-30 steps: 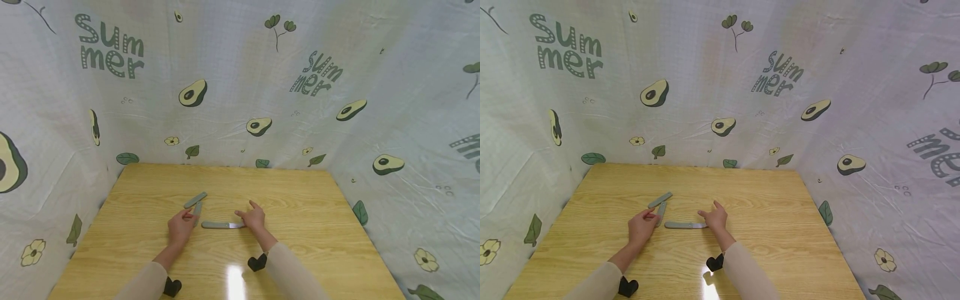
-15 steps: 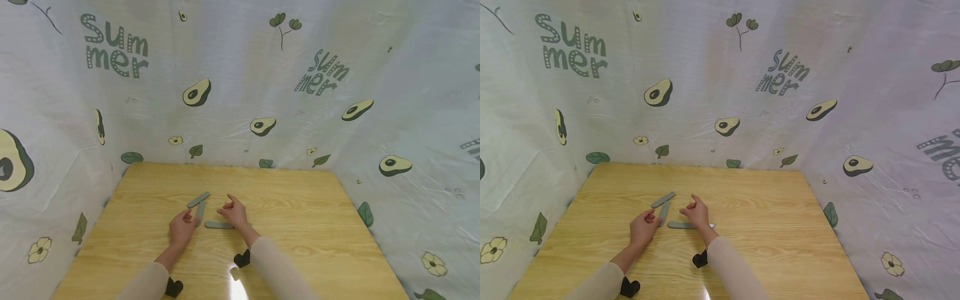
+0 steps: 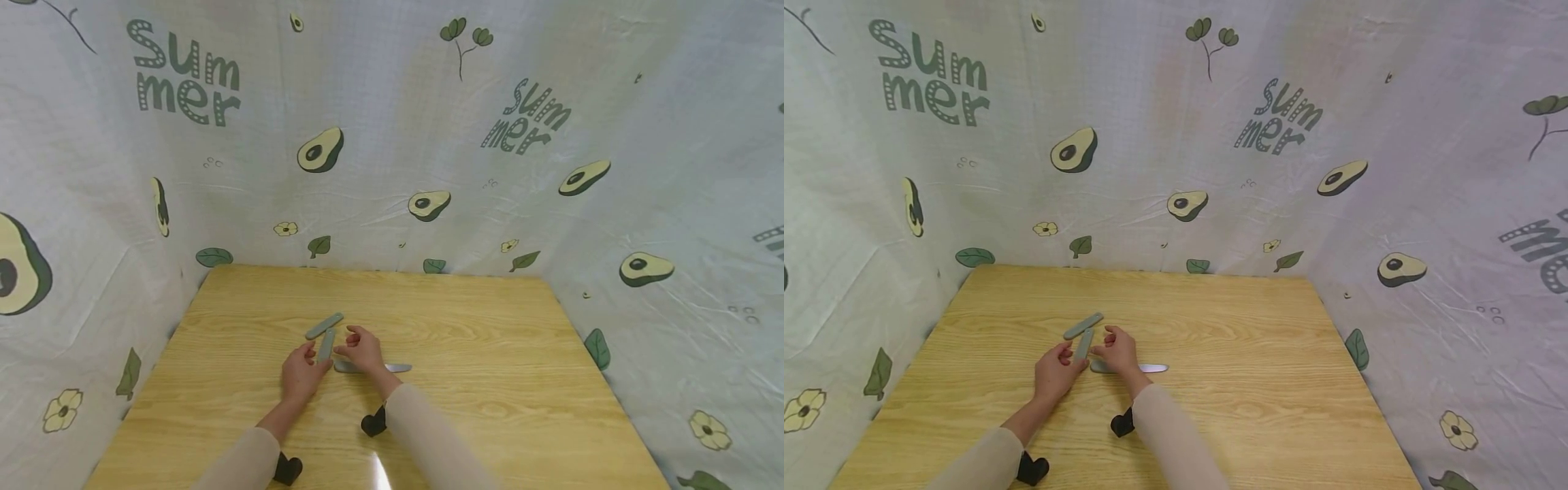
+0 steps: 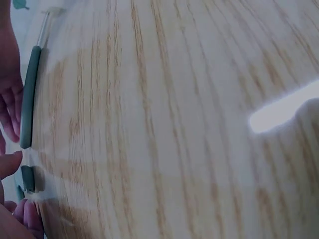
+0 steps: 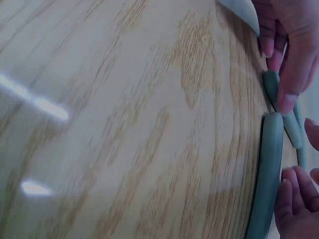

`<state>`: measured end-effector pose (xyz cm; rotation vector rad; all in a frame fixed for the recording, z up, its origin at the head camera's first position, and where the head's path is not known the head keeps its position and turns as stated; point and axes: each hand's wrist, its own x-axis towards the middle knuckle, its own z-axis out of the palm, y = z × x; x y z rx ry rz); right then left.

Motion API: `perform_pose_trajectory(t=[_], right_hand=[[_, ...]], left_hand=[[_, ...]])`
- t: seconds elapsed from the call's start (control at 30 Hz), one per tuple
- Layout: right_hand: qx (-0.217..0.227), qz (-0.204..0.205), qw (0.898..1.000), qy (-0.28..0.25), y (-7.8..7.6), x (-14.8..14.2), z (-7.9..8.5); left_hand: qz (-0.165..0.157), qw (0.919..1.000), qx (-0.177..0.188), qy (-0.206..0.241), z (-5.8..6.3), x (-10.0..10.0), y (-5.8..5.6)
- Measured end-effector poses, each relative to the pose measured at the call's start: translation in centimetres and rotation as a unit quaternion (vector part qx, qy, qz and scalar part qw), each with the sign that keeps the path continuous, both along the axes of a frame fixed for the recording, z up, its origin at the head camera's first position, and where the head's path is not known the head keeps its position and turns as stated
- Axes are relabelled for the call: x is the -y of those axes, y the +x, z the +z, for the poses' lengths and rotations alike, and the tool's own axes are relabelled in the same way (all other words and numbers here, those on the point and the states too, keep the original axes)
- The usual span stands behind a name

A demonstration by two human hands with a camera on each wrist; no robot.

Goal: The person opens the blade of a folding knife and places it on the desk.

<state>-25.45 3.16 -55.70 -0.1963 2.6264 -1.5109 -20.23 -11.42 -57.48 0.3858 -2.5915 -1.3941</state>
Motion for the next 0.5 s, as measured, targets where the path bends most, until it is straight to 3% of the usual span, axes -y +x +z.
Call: perform_pose_trajectory(t=[0.2, 0.5], right_hand=[[-0.035, 0.008, 0.997, 0.068, -0.2, 1.5, -0.4], [-0.038, -0.008, 0.994, 0.104, -0.4, 2.2, -0.8]], left_hand=[[0.003, 0.9997, -0.02, -0.014, 0.1, -0.2, 0.1], [0.0, 0.9996, -0.027, -0.007, -0.1, -0.3, 0.1]])
